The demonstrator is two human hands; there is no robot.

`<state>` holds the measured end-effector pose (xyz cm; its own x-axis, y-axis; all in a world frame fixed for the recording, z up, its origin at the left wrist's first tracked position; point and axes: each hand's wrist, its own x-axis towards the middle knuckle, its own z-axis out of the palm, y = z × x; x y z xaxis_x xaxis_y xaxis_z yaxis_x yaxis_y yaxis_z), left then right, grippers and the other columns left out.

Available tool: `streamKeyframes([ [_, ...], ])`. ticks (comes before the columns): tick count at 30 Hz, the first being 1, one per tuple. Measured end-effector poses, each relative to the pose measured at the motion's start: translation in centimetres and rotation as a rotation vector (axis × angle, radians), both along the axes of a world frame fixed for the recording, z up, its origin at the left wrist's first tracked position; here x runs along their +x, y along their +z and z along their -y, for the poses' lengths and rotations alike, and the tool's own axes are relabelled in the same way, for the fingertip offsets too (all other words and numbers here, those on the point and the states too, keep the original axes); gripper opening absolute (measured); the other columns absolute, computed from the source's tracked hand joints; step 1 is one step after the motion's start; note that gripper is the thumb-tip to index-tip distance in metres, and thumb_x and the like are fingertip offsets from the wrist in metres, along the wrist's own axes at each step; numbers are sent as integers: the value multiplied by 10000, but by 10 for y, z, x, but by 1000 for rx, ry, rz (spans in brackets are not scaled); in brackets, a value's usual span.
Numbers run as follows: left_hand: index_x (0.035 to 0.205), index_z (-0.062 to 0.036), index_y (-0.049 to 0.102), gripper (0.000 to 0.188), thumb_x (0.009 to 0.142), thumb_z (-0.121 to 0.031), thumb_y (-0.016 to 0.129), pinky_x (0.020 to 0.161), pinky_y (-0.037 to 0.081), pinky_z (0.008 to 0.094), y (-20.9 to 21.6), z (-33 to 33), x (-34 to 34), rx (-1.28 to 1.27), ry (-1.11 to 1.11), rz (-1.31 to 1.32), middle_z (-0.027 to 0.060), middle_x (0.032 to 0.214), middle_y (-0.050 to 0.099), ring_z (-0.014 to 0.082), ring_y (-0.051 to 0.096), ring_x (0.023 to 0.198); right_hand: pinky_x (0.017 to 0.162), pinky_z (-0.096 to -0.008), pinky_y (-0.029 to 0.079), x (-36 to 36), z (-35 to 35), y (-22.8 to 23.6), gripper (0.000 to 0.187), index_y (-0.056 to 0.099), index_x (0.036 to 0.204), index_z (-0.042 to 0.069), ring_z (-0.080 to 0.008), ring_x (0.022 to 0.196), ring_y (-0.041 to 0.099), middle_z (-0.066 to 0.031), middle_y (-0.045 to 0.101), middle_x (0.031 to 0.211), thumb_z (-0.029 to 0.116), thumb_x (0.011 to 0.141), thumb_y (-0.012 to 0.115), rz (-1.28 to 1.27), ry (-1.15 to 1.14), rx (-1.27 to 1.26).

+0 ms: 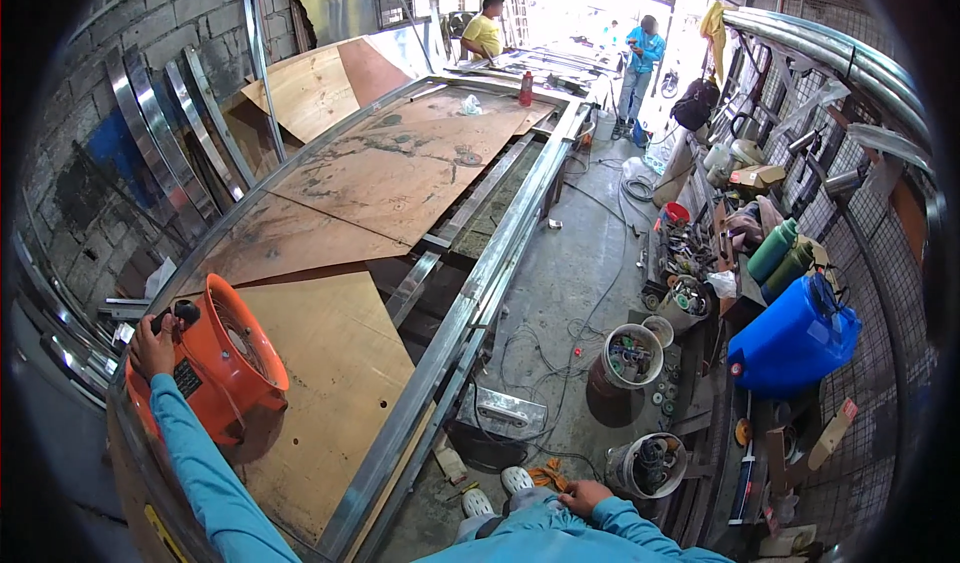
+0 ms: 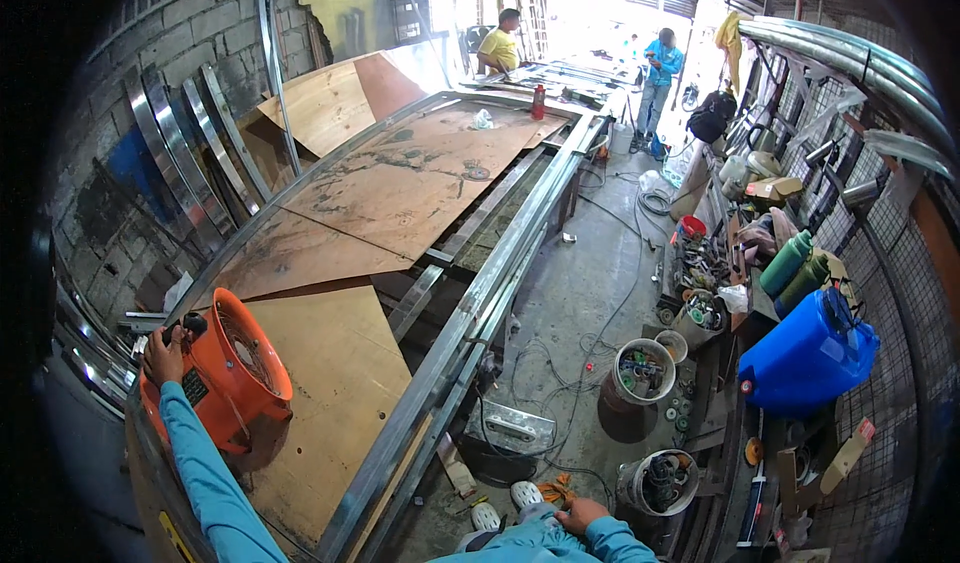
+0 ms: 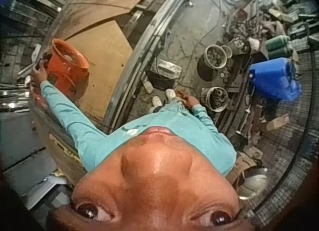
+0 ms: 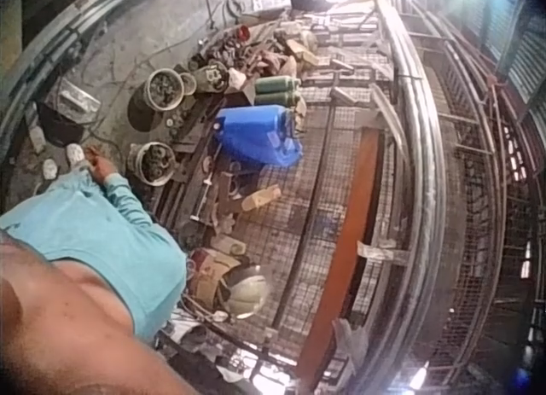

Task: The person joins stainless steel gate bars and metal brackets to form a gate frame using a TIG welder.

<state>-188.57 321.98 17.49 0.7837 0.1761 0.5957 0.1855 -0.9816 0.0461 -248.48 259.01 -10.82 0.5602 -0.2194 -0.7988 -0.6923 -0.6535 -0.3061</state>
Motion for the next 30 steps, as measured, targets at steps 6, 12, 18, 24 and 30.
streamKeyframes([
  [6, 1273, -173, 603, 720, 939, -792, 451, 1189, 211, 568, 2, 9, 1, -50, 10, 4, 51, 1366, 608, 313, 466, 1380, 997, -483, 519, -19, -4, 2, 534, 741, 1213, 77, -403, 1120, 675, -224, 723, 1196, 528, 974, 584, 49, -46, -9],
  [12, 1274, -167, 602, 742, 925, -807, 461, 1187, 205, 581, 5, -6, 5, -65, -29, 5, 64, 1360, 610, 316, 457, 1389, 964, -472, 532, -44, -10, -8, 565, 724, 1240, 89, -401, 1088, 688, -222, 736, 1151, 565, 963, 595, 9, -63, 23],
  [18, 1269, -170, 606, 714, 940, -788, 465, 1194, 209, 556, 5, 14, -6, -75, -17, 1, 81, 1383, 593, 317, 448, 1394, 1001, -487, 524, -47, -11, 1, 590, 709, 1290, 72, -388, 1129, 675, -204, 721, 1233, 556, 976, 583, -55, -105, 33],
  [24, 1585, -261, 386, 760, 994, -735, 433, 1256, 182, 561, -11, 3, -12, 107, 45, 23, 55, 1633, 378, 306, 290, 1536, 979, -481, 529, -37, -16, 0, 551, 702, 1278, 68, -392, 1107, 680, -200, 728, 1201, 515, 973, 598, 11, -73, 4],
  [30, 1663, -249, 220, 747, 1042, -553, 503, 1254, 216, 590, -75, -11, -64, 133, -157, 357, 63, 1709, 237, 356, 248, 1553, 962, -482, 533, -40, -30, -8, 519, 733, 1212, 71, -397, 1087, 687, -214, 738, 1147, 504, 946, 629, 100, -65, -23],
])
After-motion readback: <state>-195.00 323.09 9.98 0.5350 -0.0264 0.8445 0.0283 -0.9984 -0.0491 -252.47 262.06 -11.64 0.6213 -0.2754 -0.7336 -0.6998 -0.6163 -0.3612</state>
